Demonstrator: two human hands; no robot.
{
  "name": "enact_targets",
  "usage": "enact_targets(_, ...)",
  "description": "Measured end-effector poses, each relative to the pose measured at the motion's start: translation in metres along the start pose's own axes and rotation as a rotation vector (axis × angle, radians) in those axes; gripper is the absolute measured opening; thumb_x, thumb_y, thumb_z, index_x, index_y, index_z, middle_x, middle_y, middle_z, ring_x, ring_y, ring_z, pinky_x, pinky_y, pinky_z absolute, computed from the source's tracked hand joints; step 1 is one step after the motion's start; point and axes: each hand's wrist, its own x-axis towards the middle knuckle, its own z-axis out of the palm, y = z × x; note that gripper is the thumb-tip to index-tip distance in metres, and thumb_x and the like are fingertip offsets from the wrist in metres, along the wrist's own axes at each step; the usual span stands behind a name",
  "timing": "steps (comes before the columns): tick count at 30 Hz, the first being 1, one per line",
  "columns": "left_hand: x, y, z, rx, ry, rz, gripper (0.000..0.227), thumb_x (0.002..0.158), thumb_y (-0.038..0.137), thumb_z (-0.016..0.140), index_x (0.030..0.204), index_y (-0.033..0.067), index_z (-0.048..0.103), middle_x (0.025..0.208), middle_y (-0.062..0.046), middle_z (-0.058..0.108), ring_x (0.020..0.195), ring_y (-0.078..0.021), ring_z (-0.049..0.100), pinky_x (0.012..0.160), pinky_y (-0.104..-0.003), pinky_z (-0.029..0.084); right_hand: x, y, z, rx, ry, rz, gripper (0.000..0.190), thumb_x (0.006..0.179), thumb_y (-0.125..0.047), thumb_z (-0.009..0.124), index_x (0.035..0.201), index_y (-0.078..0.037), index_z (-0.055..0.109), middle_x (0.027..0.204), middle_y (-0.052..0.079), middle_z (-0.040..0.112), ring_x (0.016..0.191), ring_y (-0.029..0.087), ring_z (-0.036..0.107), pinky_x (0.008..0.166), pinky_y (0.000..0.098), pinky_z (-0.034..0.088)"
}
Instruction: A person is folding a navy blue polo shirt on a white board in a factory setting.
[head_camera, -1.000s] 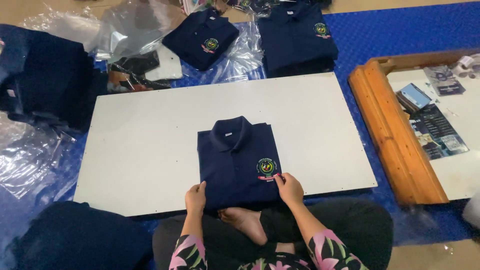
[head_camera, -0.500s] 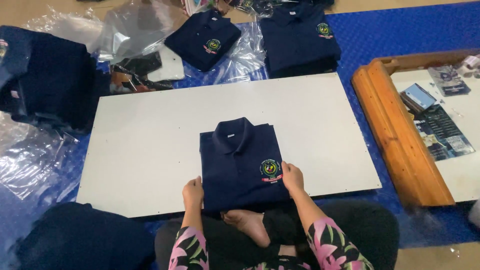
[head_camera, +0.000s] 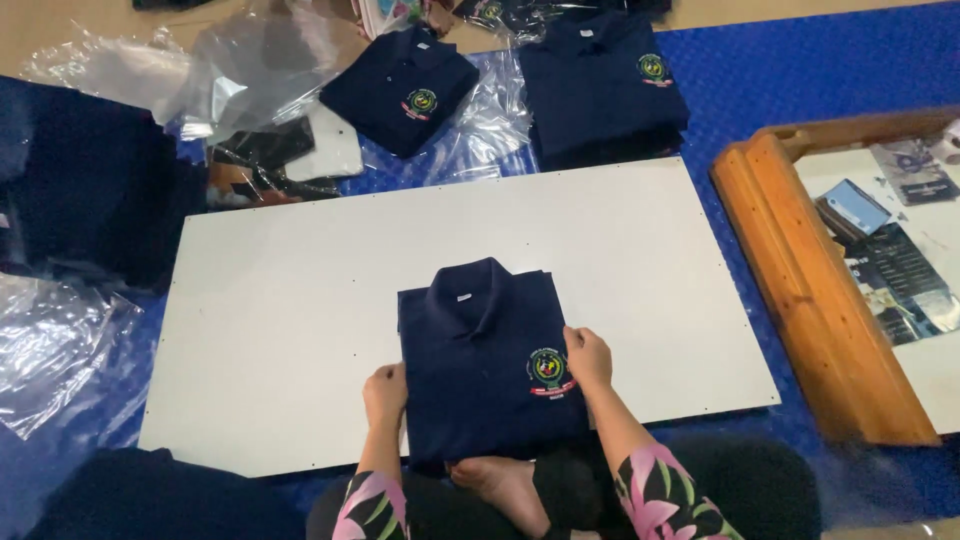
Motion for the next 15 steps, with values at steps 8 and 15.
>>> enact_targets(8, 0.057, 0.042, 0.006, -0.040, 0.019, -0.008, 0.038, 0.098, 0.037, 0.062, 0.119, 0.0091, 0.078, 0.111, -0.016, 0.077, 0.110, -0.0355, 0.071, 0.093, -0.044, 0.059, 0.078, -0.014, 0.018, 0.169, -0.021, -0.026, 0.041, 0.095, -0.044, 0.066, 0.109, -0.008, 0.080, 0.111, 0.020, 0.075, 0.113, 0.044, 0.066, 0.095, 0.0472, 0.054)
enact_targets(15, 0.050, 0.056, 0.002, 0.066, 0.102, -0.057, 0.030, 0.095, 0.033, 0.065, 0.107, 0.0107, 0.082, 0.101, -0.015, 0.078, 0.103, -0.0365, 0.073, 0.087, -0.044, 0.061, 0.068, -0.022, 0.012, -0.101, 0.112, -0.070, 0.032, 0.099, -0.034, 0.061, 0.106, -0.008, 0.079, 0.102, 0.018, 0.077, 0.106, 0.041, 0.069, 0.090, 0.0484, 0.055)
